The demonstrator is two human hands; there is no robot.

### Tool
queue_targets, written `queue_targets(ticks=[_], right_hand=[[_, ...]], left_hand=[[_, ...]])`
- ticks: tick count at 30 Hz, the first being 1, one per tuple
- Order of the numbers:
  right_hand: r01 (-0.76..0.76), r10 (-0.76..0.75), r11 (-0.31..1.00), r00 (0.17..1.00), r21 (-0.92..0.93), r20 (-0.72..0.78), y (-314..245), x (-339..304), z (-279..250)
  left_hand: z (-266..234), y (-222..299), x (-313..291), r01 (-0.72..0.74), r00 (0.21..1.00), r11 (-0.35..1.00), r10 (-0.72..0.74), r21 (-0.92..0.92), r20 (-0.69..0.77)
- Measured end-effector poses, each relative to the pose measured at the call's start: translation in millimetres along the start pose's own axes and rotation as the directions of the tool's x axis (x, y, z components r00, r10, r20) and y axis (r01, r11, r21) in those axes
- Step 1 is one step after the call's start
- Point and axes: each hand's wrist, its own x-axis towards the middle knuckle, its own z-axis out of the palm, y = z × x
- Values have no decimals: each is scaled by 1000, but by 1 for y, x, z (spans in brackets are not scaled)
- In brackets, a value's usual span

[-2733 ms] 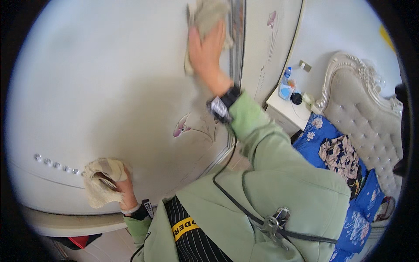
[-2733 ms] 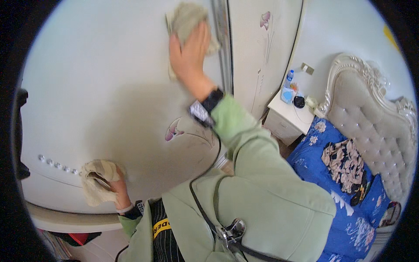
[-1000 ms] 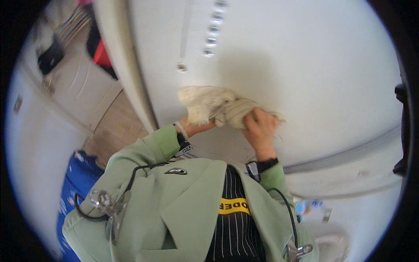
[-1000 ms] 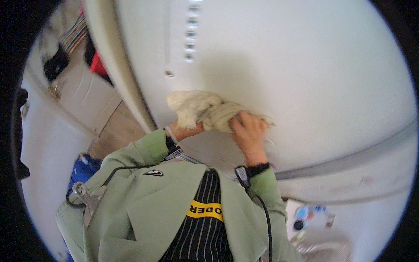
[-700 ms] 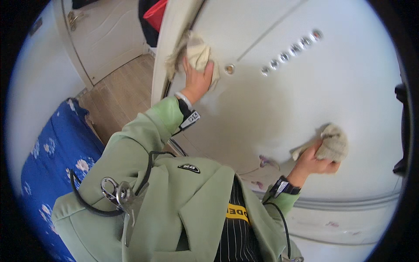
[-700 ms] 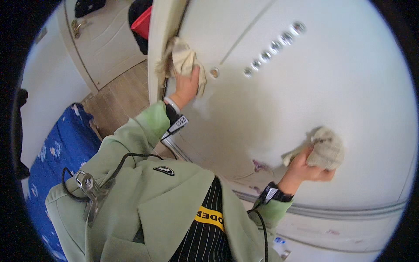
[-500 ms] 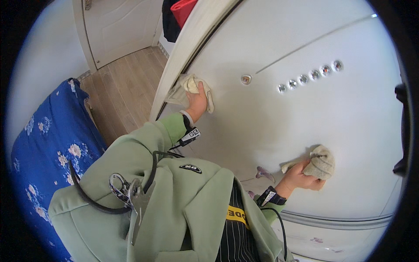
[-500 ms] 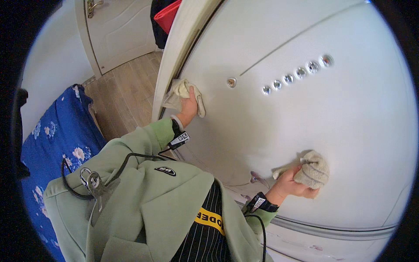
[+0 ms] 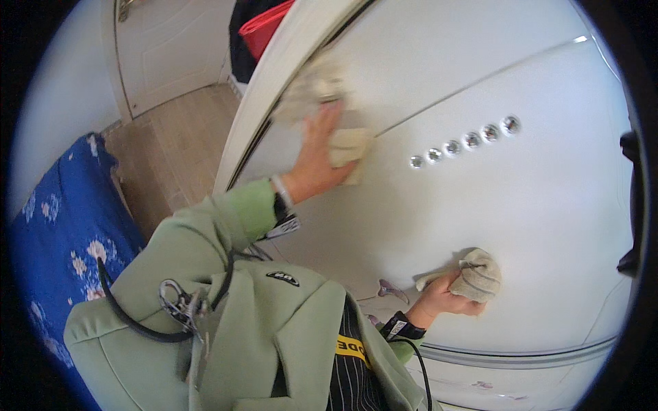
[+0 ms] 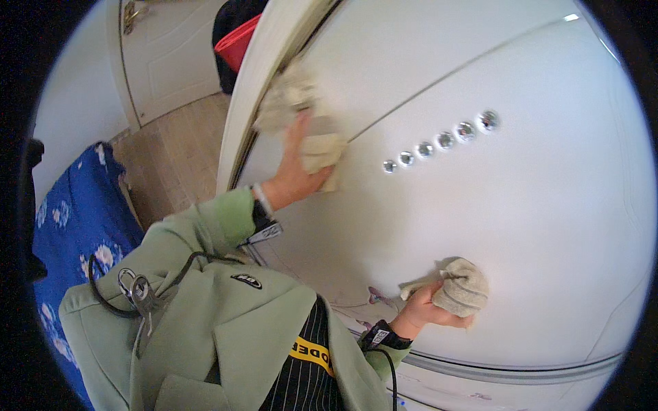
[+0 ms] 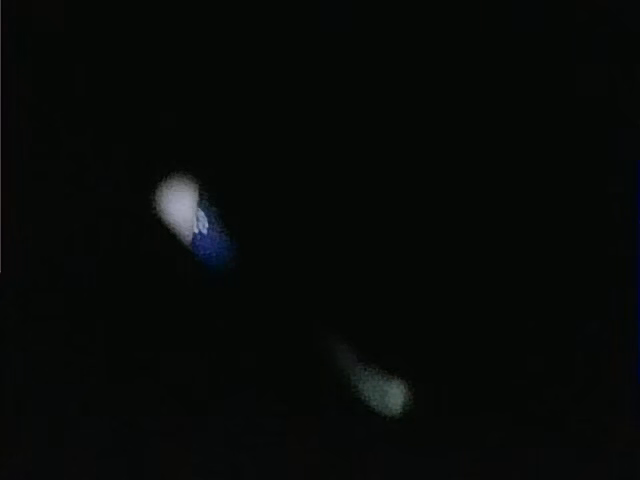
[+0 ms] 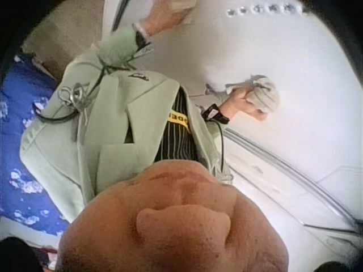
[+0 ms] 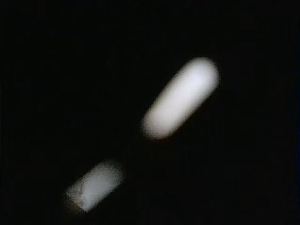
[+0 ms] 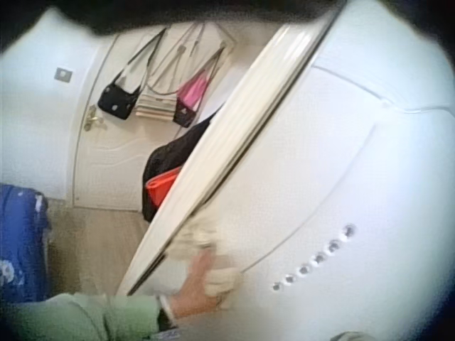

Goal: The person wipes the exterior of a white wardrobe door with a cloth, then opens the door and wipes the interior shelves and hanging clothes. The task involves cleaning both the outside and inside surfaces of the closet.

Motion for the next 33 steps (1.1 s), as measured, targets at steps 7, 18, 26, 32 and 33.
queue_targets(ticks=[7, 18, 26, 32, 33], right_hand=[[-25, 25, 1000, 1000, 18, 3, -4, -1, 0], [-135, 138, 984, 990, 112, -16, -5, -12, 3], [11, -18, 983, 999, 182, 36, -39, 33, 2], [-162, 21, 914, 935, 373, 354, -83, 11, 5], [-24, -89, 936, 949, 352, 302, -77, 6, 0]], left_hand=[[-2, 15, 43, -139, 987, 990, 141, 25, -75], [-33, 62, 177, -356, 905, 934, 350, 23, -242], [-2, 89, 46, -263, 859, 964, 216, 39, 463], [30, 118, 41, -535, 765, 751, 625, -386, 155], [31, 111, 37, -355, 824, 763, 528, -540, 206]])
